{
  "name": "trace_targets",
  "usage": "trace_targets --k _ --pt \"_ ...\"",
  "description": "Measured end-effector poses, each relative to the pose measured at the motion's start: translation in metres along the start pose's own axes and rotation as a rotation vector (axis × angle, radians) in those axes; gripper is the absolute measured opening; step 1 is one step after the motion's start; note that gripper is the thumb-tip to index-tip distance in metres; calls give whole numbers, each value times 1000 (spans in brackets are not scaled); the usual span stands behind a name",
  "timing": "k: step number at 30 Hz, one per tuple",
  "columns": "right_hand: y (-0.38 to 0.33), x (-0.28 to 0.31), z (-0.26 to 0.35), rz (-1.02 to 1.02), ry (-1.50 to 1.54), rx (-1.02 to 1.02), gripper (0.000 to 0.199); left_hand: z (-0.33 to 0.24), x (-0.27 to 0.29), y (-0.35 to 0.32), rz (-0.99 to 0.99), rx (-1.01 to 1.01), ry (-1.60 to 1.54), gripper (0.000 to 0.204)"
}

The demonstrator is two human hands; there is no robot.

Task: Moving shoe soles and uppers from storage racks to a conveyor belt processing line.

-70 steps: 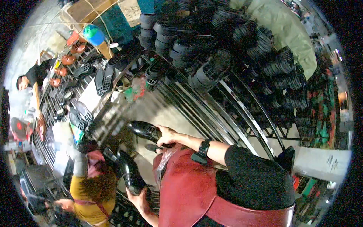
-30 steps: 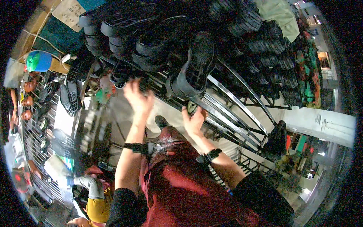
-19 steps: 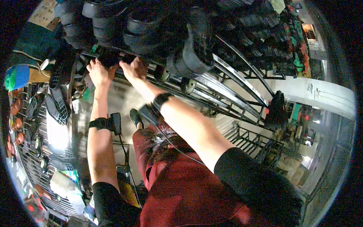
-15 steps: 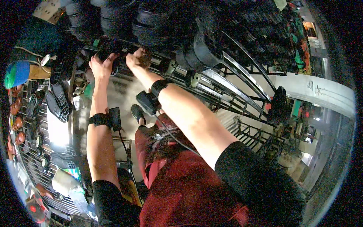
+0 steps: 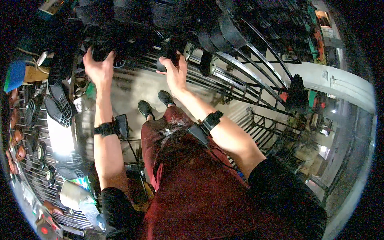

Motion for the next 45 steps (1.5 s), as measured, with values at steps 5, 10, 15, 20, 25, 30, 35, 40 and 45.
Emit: trace_targets --k 5,10,15,20,25,30,35,40,45 --pt "48 -44 -26 -49 -263 83 93 -23 -61 -9 468 -88 511 95" --pt "77 -95 -39 -159 -1183 49 95 -32 -61 -8 593 28 684 99" --pt "154 -62 -53 -218 -1550 59 103 -24 -90 19 544 35 307 76" --pt "76 -91 -20 -44 -910 2 105 33 1 35 158 371 -256 69" --pt "111 -65 -23 -250 -1017 140 98 45 41 -5 -63 554 -423 75" --pt "103 -63 -25 -193 -1042 98 121 51 85 -58 -105 482 -308 84" --pt "56 -68 10 -168 -1111 314 111 54 102 -98 -80 545 -334 84" --pt "-82 -70 -26 401 -292 -145 79 -14 134 -124 -38 281 -146 84" --pt "-119 -64 -30 376 -5 -560 51 -85 135 -176 307 -376 11 80"
Point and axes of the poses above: each hand's wrist, its own y-axis towards the middle knuckle, its own x-axis out of the back of the hand, z = x × y, the point moved 8 cm from there along y, towards the middle knuckle, and after that the axes turned 10 degrees about -z, right-handed, at the moved point
